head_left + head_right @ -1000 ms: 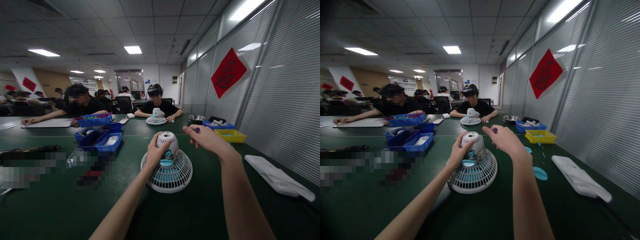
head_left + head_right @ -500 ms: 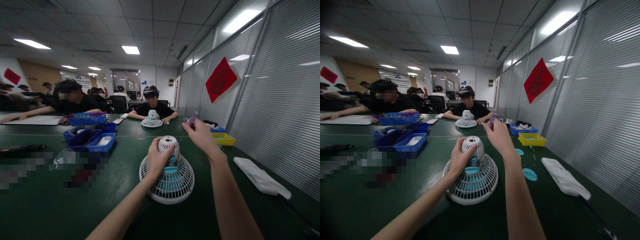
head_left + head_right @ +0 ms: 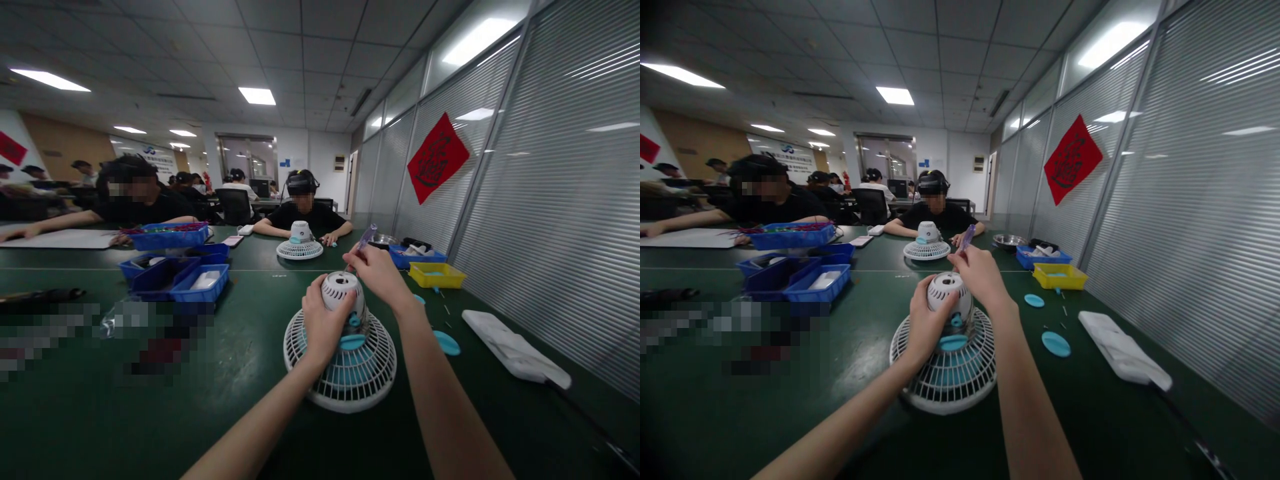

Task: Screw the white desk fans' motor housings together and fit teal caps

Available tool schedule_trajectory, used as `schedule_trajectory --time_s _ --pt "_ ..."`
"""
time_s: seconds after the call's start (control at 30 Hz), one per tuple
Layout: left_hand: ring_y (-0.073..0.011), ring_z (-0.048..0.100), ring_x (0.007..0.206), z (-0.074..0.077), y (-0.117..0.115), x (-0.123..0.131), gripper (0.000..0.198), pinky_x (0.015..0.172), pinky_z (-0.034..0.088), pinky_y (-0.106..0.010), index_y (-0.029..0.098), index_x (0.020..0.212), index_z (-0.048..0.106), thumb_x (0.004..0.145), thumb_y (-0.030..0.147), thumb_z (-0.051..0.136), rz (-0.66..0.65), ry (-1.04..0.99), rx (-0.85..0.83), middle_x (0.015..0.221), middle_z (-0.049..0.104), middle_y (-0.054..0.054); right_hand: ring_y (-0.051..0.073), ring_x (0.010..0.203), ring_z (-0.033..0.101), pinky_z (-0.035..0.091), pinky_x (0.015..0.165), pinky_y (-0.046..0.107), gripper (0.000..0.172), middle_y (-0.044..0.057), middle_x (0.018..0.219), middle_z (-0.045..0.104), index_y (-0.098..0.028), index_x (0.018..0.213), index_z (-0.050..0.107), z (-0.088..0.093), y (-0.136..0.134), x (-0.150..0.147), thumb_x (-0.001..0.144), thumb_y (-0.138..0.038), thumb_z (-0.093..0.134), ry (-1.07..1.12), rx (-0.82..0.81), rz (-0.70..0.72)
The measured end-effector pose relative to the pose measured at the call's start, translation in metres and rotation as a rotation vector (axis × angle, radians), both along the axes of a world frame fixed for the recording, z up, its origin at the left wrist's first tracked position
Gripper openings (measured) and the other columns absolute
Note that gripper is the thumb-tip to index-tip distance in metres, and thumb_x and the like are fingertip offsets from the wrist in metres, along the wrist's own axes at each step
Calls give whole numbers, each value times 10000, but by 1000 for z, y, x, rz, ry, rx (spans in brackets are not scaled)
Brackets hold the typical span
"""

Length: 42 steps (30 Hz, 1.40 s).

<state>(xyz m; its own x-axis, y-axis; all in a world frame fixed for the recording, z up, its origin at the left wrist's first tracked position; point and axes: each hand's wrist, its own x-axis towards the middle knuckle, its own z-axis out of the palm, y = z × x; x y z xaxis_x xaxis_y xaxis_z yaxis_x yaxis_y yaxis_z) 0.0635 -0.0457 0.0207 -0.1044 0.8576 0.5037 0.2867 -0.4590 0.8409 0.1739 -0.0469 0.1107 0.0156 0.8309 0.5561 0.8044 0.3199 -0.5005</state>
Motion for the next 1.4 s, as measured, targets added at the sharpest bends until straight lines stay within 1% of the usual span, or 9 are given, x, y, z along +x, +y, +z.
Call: schedule_trajectory --time_s 0.17,0.43,0.6,0.8,1.07,1.4 --pt "-245 454 1074 0 -2 1 450 952 343 -401 202 1128 465 733 357 617 18 0 -16 1110 524 -77 143 657 591 395 627 232 146 32 702 655 -169 766 571 -13 12 1 853 -253 490 6 19 -16" --pt "-231 459 1058 -2 0 1 439 942 353 -391 183 1130 464 745 333 612 23 3 -1 1100 526 -77 148 623 594 406 622 234 141 2 630 633 -197 711 523 -20 19 -3 845 -230 493 108 75 44" --pt "-235 458 1055 -1 0 0 441 944 350 -396 177 1133 463 749 338 610 17 11 -2 1103 527 -81 148 618 588 404 620 235 149 -6 626 627 -204 702 515 -20 18 -6 844 -236 485 115 82 43" --pt "-236 464 1065 -3 1 0 428 943 355 -398 197 1121 464 744 338 610 11 4 14 1092 531 -71 151 631 584 397 629 239 144 -3 632 627 -204 715 536 -19 17 -5 845 -232 480 68 66 14" --pt "-236 456 1070 -2 -1 -1 434 944 352 -398 193 1129 460 745 335 607 2 8 15 1101 526 -74 160 642 589 401 652 252 151 1 628 635 -202 703 542 -15 15 -5 838 -242 485 44 46 20" --pt "-234 457 1060 -1 1 -2 420 952 344 -406 183 1116 465 747 334 597 -25 1 12 1108 524 -77 149 625 582 392 622 238 149 -5 611 640 -201 678 580 -17 15 -4 810 -247 529 57 65 -3"
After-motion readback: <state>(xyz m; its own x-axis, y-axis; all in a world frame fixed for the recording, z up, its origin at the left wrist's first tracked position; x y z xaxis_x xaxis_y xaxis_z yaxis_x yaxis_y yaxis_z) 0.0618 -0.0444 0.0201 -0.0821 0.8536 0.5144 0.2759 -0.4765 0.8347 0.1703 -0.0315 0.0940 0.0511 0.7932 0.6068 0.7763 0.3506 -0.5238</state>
